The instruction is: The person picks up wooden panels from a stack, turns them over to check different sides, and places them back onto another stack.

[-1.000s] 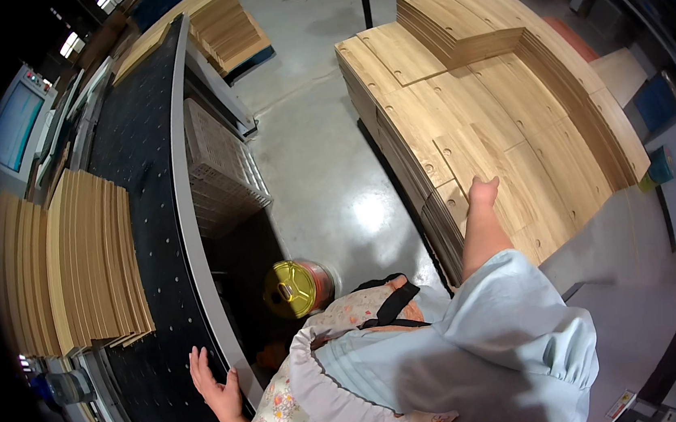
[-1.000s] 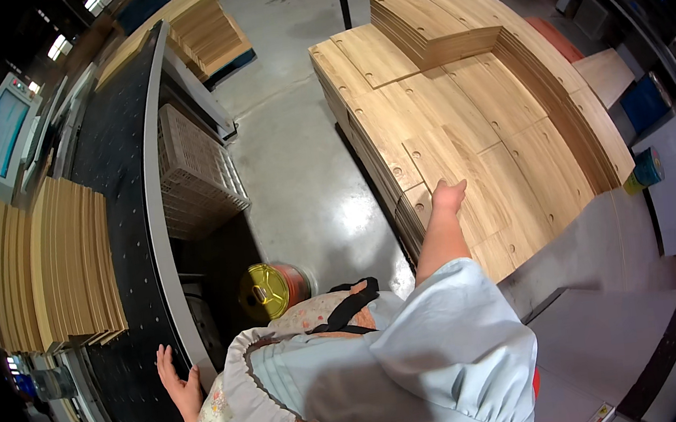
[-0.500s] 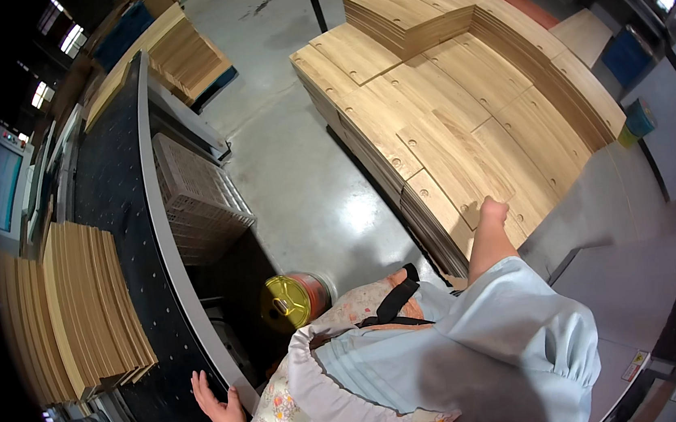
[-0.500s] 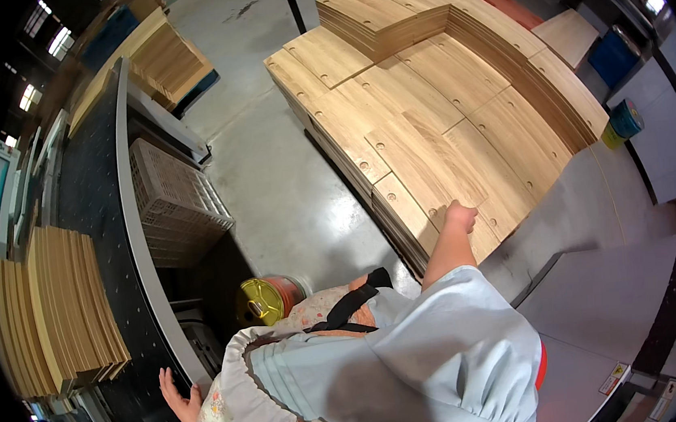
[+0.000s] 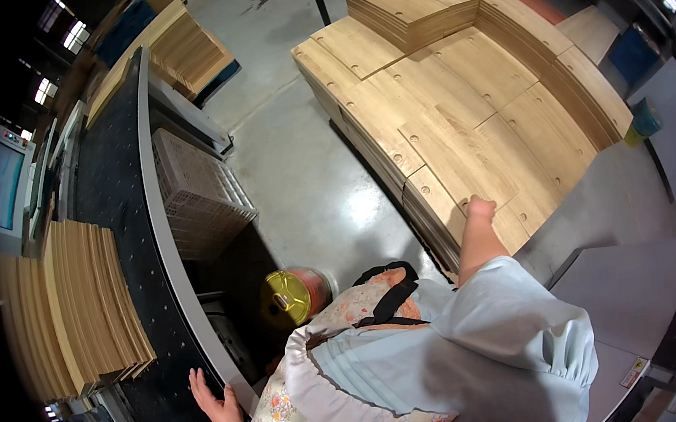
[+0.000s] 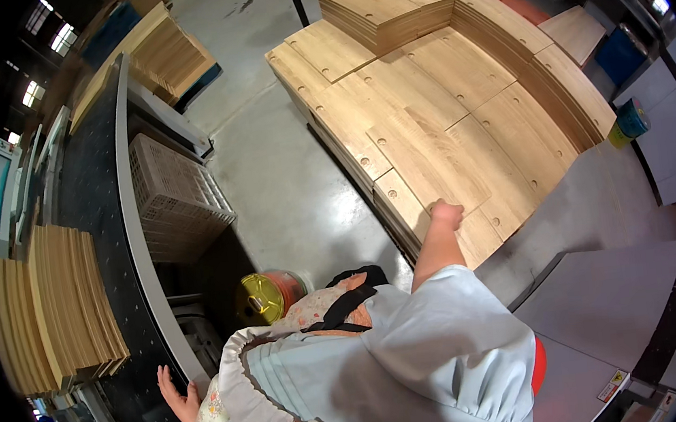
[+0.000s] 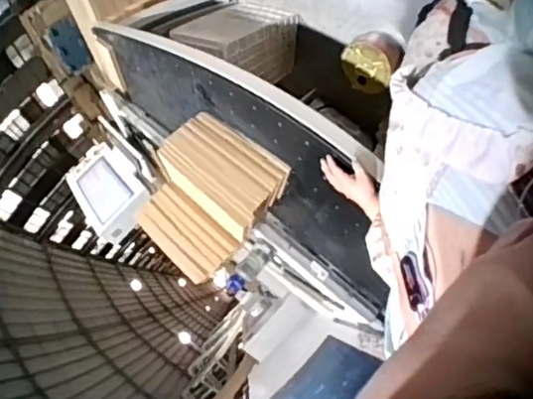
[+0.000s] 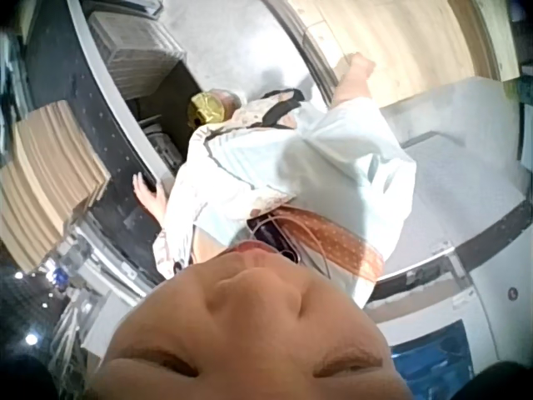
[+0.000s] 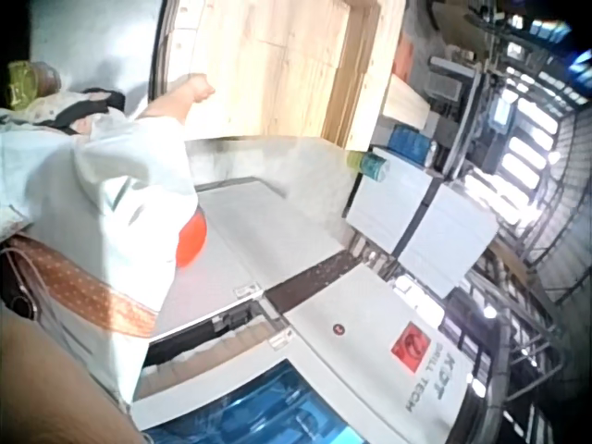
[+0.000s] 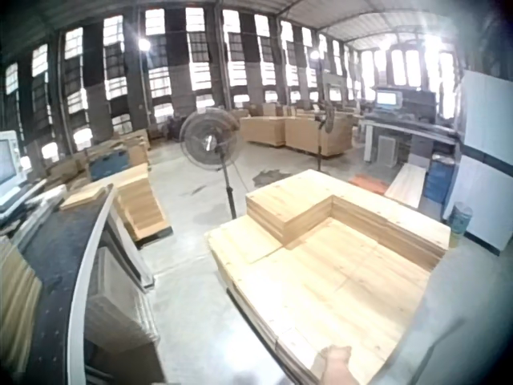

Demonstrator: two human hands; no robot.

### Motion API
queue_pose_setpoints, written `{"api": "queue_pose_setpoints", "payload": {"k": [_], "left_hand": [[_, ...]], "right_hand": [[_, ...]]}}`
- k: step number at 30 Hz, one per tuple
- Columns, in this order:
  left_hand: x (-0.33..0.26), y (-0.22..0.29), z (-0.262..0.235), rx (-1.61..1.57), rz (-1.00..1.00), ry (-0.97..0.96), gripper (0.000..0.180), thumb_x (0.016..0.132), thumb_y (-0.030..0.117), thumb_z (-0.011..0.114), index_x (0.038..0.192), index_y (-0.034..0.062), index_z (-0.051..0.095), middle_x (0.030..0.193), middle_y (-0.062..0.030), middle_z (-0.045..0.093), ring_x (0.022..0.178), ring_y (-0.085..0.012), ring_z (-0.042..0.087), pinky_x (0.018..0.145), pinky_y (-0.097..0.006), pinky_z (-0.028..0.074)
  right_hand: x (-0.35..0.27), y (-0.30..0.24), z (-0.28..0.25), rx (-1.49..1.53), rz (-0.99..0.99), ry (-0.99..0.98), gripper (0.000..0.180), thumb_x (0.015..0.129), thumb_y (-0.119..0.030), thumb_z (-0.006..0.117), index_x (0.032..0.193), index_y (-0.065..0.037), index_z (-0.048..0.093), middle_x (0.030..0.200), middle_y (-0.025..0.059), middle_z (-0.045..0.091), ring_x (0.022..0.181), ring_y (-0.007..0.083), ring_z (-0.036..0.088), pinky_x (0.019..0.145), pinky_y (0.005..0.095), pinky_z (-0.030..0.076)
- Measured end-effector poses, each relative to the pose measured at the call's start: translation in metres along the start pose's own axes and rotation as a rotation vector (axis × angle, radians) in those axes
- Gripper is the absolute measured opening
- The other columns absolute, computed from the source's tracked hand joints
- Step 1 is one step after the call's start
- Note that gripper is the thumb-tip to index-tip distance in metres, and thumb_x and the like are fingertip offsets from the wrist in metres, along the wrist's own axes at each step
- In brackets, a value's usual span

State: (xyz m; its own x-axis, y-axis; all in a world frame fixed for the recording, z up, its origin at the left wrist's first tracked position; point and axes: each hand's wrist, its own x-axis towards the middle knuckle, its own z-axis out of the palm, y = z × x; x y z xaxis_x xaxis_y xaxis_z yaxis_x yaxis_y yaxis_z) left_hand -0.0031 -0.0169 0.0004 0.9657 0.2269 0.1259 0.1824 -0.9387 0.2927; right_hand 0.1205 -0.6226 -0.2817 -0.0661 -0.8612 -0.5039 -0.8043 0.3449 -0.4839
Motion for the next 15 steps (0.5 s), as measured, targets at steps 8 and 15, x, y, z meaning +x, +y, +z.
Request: {"api": "queue_pose_setpoints", "payload": {"k": [8,15], "left_hand": [[0.002,0.002,0.001,-0.029,-0.002,0.004,0.063,0.068,-0.001,0.062,0.129,0.004,0.046,0.141,-0.0145,0.04,0.132,-0.0328,0.033,0.11,-0.042,0.022],[0.003,0.005,-0.003,-0.018,-0.001,-0.007,0.063,0.069,-0.002,0.061,0.13,0.0044,0.046,0.142,-0.0144,0.038,0.132,-0.0328,0.032,0.11,-0.042,0.023]], "right_hand": [[0.028,0.021,0.004,-0.143,-0.004,-0.182,0.063,0.073,-0.032,0.065,0.123,0.003,0.046,0.124,0.0244,0.053,0.117,0.0361,0.051,0.098,0.0388,0.041],[0.082,0.075,0.061,0.005,-0.093,-0.197,0.034,0.078,-0.025,0.059,0.093,0.005,0.064,0.092,0.0202,0.065,0.092,0.0312,0.062,0.078,0.0393,0.047]]}}
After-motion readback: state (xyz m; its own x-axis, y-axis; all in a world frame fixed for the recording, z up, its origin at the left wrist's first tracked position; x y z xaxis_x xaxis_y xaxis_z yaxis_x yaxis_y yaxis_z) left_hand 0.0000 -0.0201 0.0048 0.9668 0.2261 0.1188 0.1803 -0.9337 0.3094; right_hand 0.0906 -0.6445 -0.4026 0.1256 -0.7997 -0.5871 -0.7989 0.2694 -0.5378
